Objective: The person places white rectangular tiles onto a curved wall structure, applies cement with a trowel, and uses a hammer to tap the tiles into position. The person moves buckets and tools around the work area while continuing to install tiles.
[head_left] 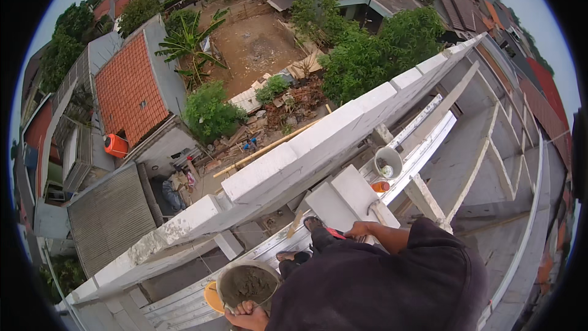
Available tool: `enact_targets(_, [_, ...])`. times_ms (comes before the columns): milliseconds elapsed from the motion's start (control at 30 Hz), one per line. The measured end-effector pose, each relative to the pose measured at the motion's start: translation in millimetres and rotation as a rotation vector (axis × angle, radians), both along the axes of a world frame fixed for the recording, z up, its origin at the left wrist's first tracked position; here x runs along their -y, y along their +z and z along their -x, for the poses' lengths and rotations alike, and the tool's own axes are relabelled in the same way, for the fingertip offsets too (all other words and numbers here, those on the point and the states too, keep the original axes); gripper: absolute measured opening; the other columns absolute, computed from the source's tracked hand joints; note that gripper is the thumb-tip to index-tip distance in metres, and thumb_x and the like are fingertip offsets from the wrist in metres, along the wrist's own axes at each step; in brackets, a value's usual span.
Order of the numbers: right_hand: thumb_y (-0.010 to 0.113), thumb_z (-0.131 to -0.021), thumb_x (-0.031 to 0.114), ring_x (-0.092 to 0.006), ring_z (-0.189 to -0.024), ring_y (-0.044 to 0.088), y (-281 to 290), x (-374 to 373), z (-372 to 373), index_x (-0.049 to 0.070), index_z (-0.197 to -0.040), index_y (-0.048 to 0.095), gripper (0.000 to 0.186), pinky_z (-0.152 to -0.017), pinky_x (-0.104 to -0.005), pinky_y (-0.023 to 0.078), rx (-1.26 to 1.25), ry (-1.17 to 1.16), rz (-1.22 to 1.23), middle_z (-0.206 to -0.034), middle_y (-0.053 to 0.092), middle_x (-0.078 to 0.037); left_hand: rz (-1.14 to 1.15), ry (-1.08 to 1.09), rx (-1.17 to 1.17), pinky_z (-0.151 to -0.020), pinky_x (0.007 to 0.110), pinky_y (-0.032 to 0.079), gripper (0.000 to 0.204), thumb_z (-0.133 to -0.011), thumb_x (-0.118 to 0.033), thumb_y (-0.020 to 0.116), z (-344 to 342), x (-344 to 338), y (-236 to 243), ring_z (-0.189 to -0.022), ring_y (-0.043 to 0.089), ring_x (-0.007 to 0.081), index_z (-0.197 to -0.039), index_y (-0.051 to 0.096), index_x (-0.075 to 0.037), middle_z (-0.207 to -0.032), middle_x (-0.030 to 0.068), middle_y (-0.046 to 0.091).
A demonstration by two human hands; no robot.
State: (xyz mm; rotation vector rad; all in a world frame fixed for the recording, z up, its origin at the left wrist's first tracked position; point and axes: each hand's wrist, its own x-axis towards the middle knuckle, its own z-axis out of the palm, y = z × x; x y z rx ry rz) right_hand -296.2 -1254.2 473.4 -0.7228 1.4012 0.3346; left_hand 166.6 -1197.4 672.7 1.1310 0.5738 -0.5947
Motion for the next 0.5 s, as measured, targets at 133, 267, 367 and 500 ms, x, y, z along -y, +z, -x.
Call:
enact_targets(133, [0.064, -0.097, 0.05, -0.0291, -0.096, 0.076, -39, -22, 48, 0.003, -0.116, 0.075, 0.052, -0.086, -0.0473, 0.062, 0.072, -0.587, 0.036, -0.109, 0.077, -0.014, -0.091, -0.079, 0.121, -0.042, 0.028, 0.026, 0.05, -0.089, -0.034, 0.068, -3, 37, -24, -0.045, 0.025, 0.0112, -0.066, 0.026, -0.02, -0.056, -0.0037, 0.027])
enact_targets(267, [0.064, -0.098, 0.047, -0.0285, -0.103, 0.074, -39, -26, 66, 0.005, -0.117, 0.075, 0.047, -0.089, -0.0471, 0.061, 0.071, -0.703, 0.113, -0.112, 0.077, -0.011, -0.062, -0.169, 0.112, -0.045, 0.029, 0.028, 0.047, -0.089, -0.035, 0.067, -5, 68, -33, -0.047, 0.027, 0.0122, -0.067, 0.029, -0.02, -0.058, -0.0033, 0.029])
enact_targets(367, [0.062, -0.101, 0.043, -0.0278, -0.108, 0.073, -21, -27, 73, 0.004, -0.117, 0.073, 0.044, -0.091, -0.0481, 0.06, 0.16, -0.901, 0.195, -0.116, 0.075, -0.011, -0.043, -0.202, 0.115, -0.046, 0.03, 0.03, 0.046, -0.09, -0.036, 0.067, -11, 81, -34, -0.048, 0.029, 0.013, -0.067, 0.031, -0.02, -0.06, -0.003, 0.032])
enact_targets(500, [0.056, -0.106, 0.038, -0.0317, -0.123, 0.065, 53, 26, 158, -0.001, -0.135, 0.062, 0.048, -0.104, -0.0492, 0.053, 0.304, -1.405, 0.548, -0.132, 0.068, -0.015, -0.005, -0.207, 0.122, -0.048, 0.031, 0.031, 0.044, -0.09, -0.037, 0.066, -18, 90, -32, -0.05, 0.031, 0.014, -0.067, 0.034, -0.019, -0.062, -0.0026, 0.035])
